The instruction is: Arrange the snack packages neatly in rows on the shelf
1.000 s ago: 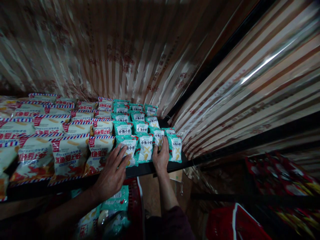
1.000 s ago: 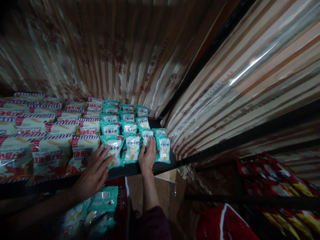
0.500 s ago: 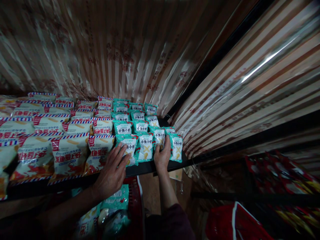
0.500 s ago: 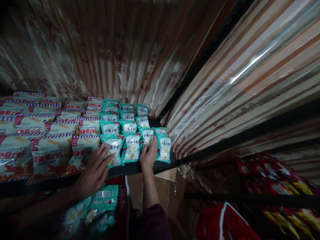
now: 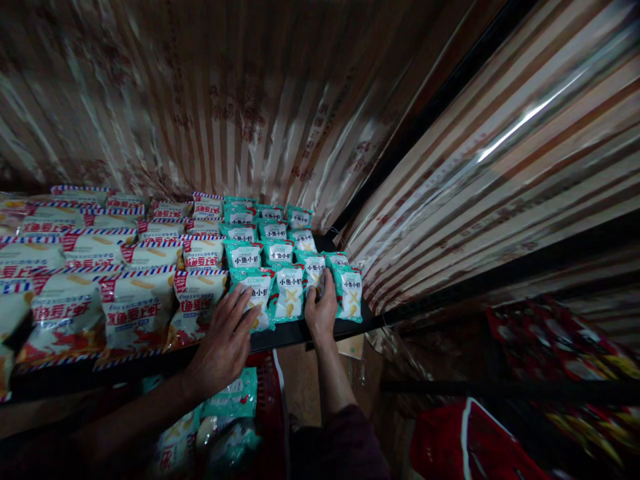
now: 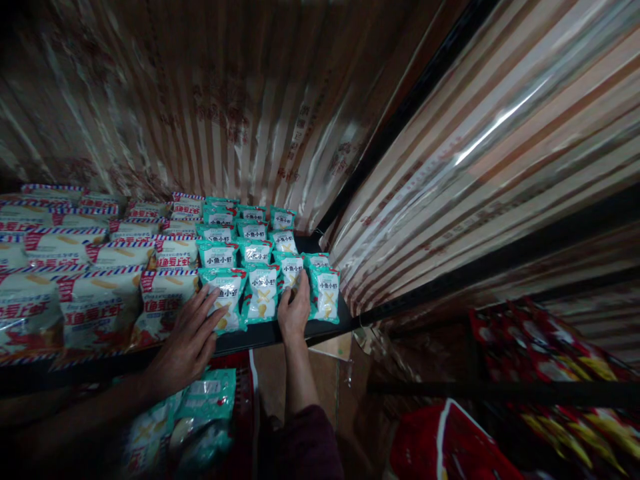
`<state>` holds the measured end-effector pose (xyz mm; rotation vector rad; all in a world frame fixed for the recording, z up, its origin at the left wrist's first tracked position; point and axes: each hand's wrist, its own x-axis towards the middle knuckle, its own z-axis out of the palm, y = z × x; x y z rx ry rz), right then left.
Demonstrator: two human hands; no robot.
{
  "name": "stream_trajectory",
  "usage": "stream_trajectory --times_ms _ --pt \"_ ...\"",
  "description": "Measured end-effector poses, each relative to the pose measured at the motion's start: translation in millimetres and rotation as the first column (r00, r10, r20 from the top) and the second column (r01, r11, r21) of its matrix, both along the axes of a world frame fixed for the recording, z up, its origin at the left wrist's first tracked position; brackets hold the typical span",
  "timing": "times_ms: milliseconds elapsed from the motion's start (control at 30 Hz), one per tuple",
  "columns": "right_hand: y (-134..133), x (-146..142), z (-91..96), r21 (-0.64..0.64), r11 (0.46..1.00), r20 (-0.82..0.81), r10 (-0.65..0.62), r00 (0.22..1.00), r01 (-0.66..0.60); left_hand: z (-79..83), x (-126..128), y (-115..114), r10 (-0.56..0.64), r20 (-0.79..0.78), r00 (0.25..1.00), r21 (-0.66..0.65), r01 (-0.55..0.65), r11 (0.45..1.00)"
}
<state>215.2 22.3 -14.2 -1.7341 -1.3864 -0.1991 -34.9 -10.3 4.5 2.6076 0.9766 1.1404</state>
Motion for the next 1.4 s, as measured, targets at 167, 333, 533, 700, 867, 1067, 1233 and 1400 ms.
stream_trajectory --times_ms 167,333,533,700,867,1067,1233,1400 --pt "-3 -5 10.3 0.091 0.996 0.054 0.012 0.998 -0.017 3.0 0 0 0.006 -0.01 1.0 -0.003 -0.006 1.0" --pt "-14 -19 31.0 0.17 0.984 0.102 0.037 0.994 -0.054 5.9 2 0 0.028 -0.044 0.999 0.003 -0.028 1.0" --pt "-25 -38 29.4 0.061 0.979 0.247 0.172 0.954 -0.193 4.4 3 -1 0.043 -0.086 0.995 0.01 -0.042 0.999" --pt "-23 -42 15.4 -0.055 0.978 0.248 0.209 0.946 -0.201 3.2 3 -1 0.047 -0.115 0.992 0.01 -0.046 0.999" --pt "-20 -44 12.6 -0.07 0.979 0.206 0.201 0.958 -0.191 3.6 2 0 0.039 -0.127 0.991 0.015 -0.037 0.999" --pt "-21 -47 12.6 -0.095 0.973 0.135 0.223 0.965 -0.212 4.1 3 1 0.022 -0.134 0.991 -0.013 -0.024 1.0" --pt "-22 -49 11.9 -0.103 0.97 0.101 0.232 0.967 -0.222 4.4 2 0 0.011 -0.141 0.99 -0.02 -0.014 1.0" --pt "-24 -50 10.7 -0.105 0.973 0.13 0.22 0.967 -0.207 5.0 1 -1 0.027 -0.13 0.991 -0.005 -0.028 1.0"
